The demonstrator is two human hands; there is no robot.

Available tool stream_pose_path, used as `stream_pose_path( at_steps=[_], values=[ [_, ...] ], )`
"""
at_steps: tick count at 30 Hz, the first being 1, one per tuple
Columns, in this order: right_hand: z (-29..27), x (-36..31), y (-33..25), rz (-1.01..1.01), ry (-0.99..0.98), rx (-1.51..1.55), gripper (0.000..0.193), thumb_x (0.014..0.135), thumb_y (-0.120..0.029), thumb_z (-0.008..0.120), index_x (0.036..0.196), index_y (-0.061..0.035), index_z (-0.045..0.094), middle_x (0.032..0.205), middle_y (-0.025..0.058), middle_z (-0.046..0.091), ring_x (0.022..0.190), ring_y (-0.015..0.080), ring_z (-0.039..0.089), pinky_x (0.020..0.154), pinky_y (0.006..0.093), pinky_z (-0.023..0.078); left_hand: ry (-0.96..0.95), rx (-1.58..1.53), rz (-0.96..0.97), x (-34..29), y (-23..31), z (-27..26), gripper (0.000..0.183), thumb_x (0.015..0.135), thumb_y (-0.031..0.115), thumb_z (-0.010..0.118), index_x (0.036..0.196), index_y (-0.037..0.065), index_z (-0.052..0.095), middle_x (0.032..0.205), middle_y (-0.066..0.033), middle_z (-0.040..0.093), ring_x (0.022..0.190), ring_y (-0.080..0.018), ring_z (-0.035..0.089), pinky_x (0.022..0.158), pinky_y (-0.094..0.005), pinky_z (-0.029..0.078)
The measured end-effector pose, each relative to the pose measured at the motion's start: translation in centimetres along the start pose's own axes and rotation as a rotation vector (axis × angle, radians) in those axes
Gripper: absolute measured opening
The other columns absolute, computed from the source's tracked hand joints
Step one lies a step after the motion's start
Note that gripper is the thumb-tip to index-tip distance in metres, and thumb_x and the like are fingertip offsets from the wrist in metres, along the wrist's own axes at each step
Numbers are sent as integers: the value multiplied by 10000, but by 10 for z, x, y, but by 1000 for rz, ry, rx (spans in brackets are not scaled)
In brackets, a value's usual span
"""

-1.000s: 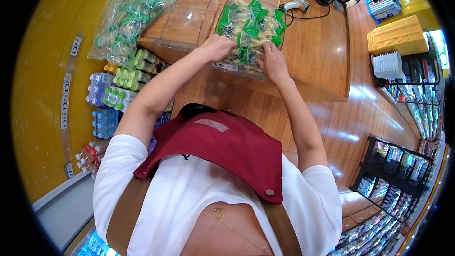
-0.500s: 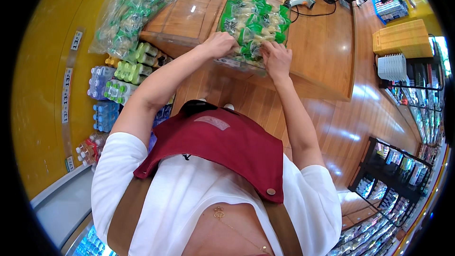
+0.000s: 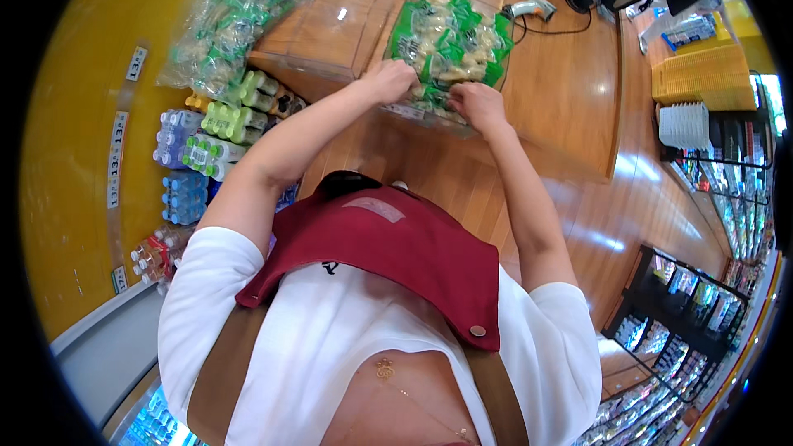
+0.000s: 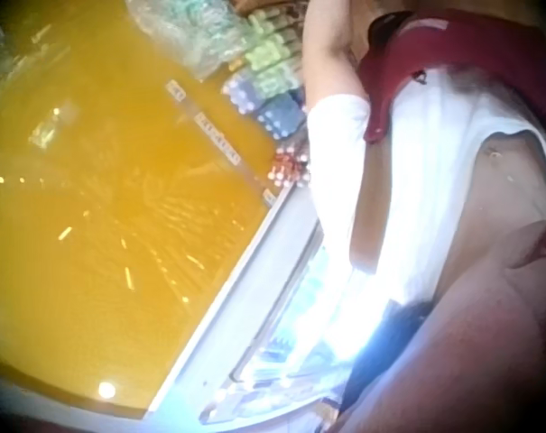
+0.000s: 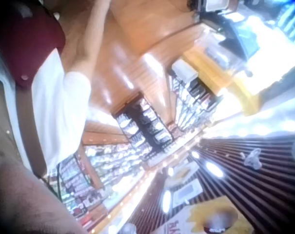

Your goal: The person picks up multiple small green snack packages from a shelf and carries them to a counter. They then place the packages one by one into a clear plastic bin, arranging them neatly in rows. The person continues this process, filling the bin with the snack packages.

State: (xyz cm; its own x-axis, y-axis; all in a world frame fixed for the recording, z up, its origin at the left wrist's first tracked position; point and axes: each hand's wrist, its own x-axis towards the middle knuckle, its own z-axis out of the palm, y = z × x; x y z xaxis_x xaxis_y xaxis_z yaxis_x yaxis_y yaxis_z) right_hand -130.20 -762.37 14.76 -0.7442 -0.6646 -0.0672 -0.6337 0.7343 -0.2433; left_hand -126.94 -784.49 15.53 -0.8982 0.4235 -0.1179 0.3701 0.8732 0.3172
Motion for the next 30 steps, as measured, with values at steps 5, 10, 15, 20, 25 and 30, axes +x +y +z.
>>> stream_pose_path(
  at_steps=[5, 10, 15, 20, 25, 30],
  values=[
    [-10, -23, 1, -110, 151, -5, 147, 778, -196, 626, 883, -96, 600, 918, 66, 621, 919, 240, 582, 752, 358, 475, 59, -62, -1, -10, 0, 3, 131, 714, 148, 637, 835, 110, 668, 746, -152, 627, 744, -336, 612, 644, -427, 492],
    [-9, -20, -5, -82, 25, -239, 75, 772, -163, 576, 719, -126, 614, 769, 51, 642, 811, 200, 613, 687, 359, 435, 65, 111, 56, -1, 0, 5, 121, 687, 138, 591, 743, 81, 682, 721, -174, 623, 686, -341, 621, 617, -424, 503],
    [1, -23, 6, -217, 159, -196, 89, 753, -167, 547, 681, -173, 599, 643, 27, 623, 679, 192, 617, 703, 369, 395, 83, 91, 30, -6, -11, 29, 106, 721, 141, 566, 703, 55, 625, 677, -176, 600, 684, -345, 614, 597, -443, 494],
    [-8, -12, -2, -83, -135, -281, 116, 791, -160, 509, 734, -196, 603, 641, 34, 620, 685, 189, 623, 751, 390, 362, -9, -43, 60, -7, -5, 11, 107, 722, 151, 569, 746, 94, 656, 707, -170, 616, 698, -340, 613, 615, -436, 492],
    [1, -9, 19, -145, 15, -262, 88, 780, -144, 517, 785, -161, 603, 638, 40, 612, 694, 214, 620, 793, 409, 360, -15, 48, -6, 10, 13, 10, 123, 732, 126, 564, 779, 96, 674, 723, -182, 626, 723, -347, 625, 637, -444, 504],
    [-17, -39, -12, -67, 151, -249, 180, 779, -164, 555, 941, -102, 603, 992, 86, 599, 967, 222, 559, 942, 478, 338, 216, -286, 19, -44, 8, -11, 469, 779, 161, 629, 1228, 80, 516, 1109, -195, 565, 1008, -339, 555, 845, -413, 459]
  ],
)
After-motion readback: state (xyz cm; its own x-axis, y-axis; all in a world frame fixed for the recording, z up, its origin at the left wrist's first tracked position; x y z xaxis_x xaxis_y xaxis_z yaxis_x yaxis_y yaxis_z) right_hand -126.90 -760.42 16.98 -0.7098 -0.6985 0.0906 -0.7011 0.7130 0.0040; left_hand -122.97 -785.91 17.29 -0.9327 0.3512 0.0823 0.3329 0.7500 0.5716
